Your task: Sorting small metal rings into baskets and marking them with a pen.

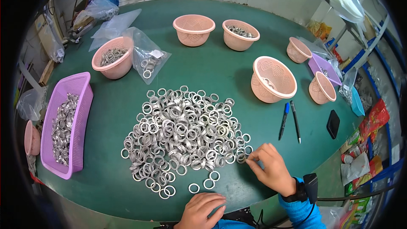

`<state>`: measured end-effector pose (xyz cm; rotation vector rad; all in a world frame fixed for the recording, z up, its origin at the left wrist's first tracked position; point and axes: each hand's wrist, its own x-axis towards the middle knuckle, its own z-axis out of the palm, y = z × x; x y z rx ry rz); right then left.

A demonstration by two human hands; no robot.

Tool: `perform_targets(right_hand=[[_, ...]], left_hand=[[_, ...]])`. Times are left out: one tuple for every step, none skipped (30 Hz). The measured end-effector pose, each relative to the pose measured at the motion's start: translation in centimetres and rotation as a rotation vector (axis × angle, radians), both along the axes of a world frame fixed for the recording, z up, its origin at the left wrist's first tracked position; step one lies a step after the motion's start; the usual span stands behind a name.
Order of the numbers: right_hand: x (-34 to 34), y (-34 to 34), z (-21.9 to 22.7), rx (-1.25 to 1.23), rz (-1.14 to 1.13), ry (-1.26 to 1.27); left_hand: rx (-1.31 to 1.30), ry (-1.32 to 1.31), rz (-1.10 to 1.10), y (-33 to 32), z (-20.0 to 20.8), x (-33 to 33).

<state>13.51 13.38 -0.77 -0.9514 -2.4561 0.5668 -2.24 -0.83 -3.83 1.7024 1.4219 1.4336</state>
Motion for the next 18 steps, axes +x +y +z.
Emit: perform_targets(right_hand=[[0.2,0.0,0.3,-0.091,-0.001,0.015],[0.3,-0.1,0.0,-0.151,-0.001,0.003],[0.2,-0.4,-0.4,-0.112,0.033,-0.010],[-0.4,-0.6,-1.1,-0.100,0.139,-0.014],[-0.9,-1.0,-1.4,-0.090,0.238,-0.024],[-1.3,-1.5,-1.0,-0.079,0.351,-0.097],[-1.6,-1.9,-0.6,-0.071,0.464,-0.170],[-1.9,-2.1,-0.5,-0.064,0.450,-0.178],[-2.1,-2.3,-0.5,-0.105,0.486,-0.180],[-2.0,-2.5,-0.4,-0.146,0.525,-0.180],[-1.7,-2.3,-0.5,-0.141,0.530,-0.177],[-1.1,-1.7,-0.7,-0.036,0.520,-0.232],[-0.4,-1.2,-0.7,0.069,0.510,-0.285],[0.1,-1.2,-0.4,0.018,0.329,-0.249],[0.5,-0.7,-0.9,0.086,0.254,-0.142],[0.4,0.0,-1.0,0.091,0.186,-0.118],[0.2,0.3,-0.9,0.097,0.110,-0.098],[0.3,0.5,-1.6,0.095,0.120,-0.094]], left_hand=[[-0.006,-0.004,0.002,0.1,-0.1,0.1],[-0.003,-0.011,-0.008,0.2,-0.2,0.2],[-0.012,0.008,0.017,0.1,-0.2,0.4],[-0.019,0.025,0.039,0.2,-0.1,0.6],[-0.014,0.011,0.017,0.3,0.5,1.0],[0.068,0.060,0.021,0.5,1.5,1.4],[0.151,0.107,0.028,0.8,2.5,1.9],[0.146,0.139,0.054,1.0,3.1,2.3],[0.155,0.133,0.045,1.3,3.3,2.5],[0.157,0.132,0.048,1.6,3.6,2.7],[0.153,0.140,0.064,1.6,3.6,2.7],[0.136,0.100,0.011,1.5,3.3,2.4],[0.139,0.107,0.019,1.1,2.6,2.0],[0.137,0.097,0.048,0.6,2.0,1.8],[0.134,0.087,0.076,0.1,1.5,1.5],[0.088,0.064,0.106,-0.2,0.9,1.3],[0.086,0.067,0.117,-0.5,0.6,1.1],[0.053,0.066,0.124,-0.7,0.1,1.1]])
